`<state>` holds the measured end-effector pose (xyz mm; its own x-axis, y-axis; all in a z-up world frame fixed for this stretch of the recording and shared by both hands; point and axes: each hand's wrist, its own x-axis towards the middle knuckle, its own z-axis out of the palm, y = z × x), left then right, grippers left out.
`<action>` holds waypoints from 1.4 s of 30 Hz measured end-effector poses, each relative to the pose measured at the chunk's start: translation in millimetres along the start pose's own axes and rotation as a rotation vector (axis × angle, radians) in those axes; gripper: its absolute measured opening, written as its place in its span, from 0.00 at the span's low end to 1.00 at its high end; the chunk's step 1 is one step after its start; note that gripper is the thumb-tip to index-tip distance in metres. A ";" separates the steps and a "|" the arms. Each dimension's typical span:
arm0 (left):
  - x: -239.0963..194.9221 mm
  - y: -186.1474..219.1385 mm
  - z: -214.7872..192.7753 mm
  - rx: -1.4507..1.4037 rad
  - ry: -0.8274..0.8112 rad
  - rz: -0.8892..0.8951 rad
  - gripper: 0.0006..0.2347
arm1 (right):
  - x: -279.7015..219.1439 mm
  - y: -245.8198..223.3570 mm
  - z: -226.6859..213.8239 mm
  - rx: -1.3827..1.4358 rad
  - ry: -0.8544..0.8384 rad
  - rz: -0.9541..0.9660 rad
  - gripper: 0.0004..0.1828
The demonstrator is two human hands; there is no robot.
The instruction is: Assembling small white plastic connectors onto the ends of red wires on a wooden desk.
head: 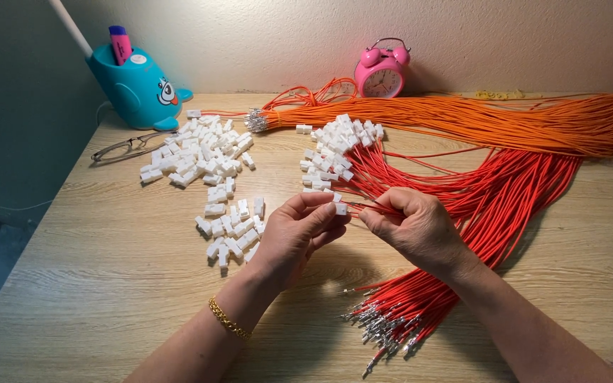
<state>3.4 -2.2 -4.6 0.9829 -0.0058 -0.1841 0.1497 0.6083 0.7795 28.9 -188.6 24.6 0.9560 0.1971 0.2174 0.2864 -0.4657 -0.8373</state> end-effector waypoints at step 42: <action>23.4 52.9 6.0 -0.121 0.120 0.017 0.18 | -2.4 2.5 -1.5 0.036 -0.029 -0.344 0.14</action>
<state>34.9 25.1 35.9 0.9641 0.0956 -0.2478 0.1125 0.6984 0.7068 27.4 -191.5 22.6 0.8015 0.3617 0.4762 0.5887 -0.3376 -0.7345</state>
